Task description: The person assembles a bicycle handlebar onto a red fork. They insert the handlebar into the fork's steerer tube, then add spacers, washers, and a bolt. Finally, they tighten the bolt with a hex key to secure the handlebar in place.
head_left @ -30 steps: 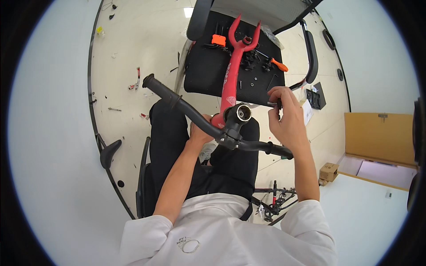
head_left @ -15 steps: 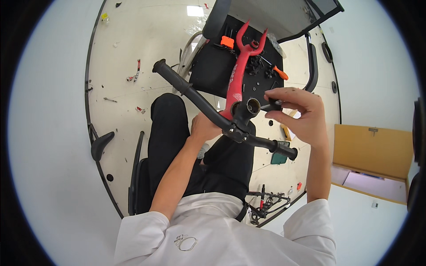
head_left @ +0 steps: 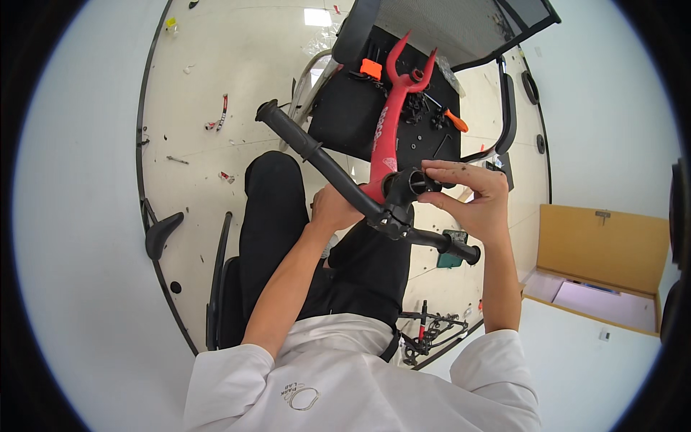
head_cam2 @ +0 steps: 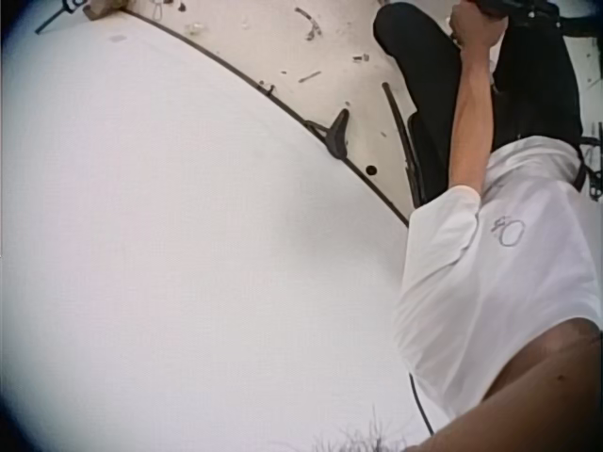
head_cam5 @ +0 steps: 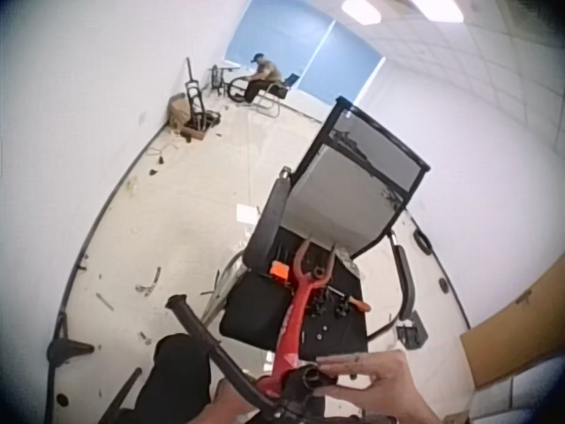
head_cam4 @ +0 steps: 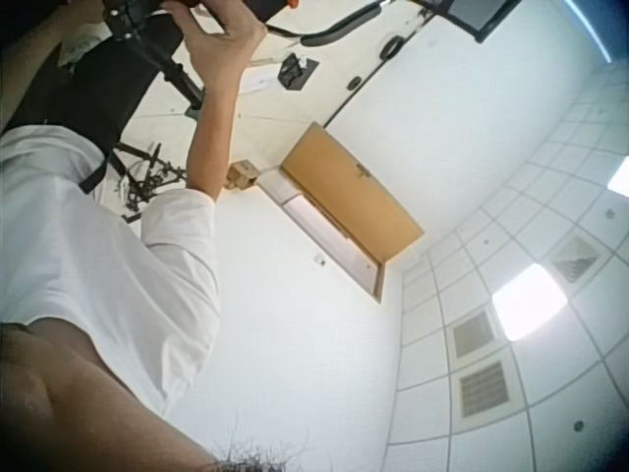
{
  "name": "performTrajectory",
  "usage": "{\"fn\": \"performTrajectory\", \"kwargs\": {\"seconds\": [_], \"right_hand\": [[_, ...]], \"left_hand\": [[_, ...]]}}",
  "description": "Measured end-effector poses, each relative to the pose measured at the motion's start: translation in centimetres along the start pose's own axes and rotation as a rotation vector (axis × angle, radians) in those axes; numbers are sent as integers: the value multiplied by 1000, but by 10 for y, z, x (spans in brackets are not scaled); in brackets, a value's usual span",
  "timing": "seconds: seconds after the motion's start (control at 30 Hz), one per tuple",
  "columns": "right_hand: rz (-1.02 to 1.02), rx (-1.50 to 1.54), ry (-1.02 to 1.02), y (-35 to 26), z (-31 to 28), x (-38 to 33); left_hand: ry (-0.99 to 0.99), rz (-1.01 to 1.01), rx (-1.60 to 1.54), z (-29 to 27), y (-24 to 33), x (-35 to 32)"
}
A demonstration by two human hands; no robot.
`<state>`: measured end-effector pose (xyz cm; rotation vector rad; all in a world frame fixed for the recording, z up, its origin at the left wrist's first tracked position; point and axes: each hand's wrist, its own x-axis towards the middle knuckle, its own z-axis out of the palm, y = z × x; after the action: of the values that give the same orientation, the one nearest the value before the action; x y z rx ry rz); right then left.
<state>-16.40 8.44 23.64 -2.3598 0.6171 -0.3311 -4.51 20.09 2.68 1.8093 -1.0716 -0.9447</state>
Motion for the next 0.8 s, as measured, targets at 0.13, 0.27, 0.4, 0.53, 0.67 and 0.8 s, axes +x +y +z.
{"fn": "performTrajectory", "kwargs": {"seconds": [0.13,0.27,0.4,0.53,0.67,0.8], "right_hand": [[-127,-109,12,-1,4,0],[-113,-157,-74,-13,-1,-2],[-109,-211,-101,-9,-8,-7],[-132,-217,-56,-9,-10,-6],[-214,-392,-36,-8,-6,-6],[-335,-690,-103,-9,0,-2]], "left_hand": [[10,-42,-9,6,-6,1],[-17,-59,-44,11,-13,3],[-29,-27,6,19,-20,7],[-7,2,25,23,-23,7],[-16,11,81,25,-25,9],[-23,-6,80,24,-24,9]]}}
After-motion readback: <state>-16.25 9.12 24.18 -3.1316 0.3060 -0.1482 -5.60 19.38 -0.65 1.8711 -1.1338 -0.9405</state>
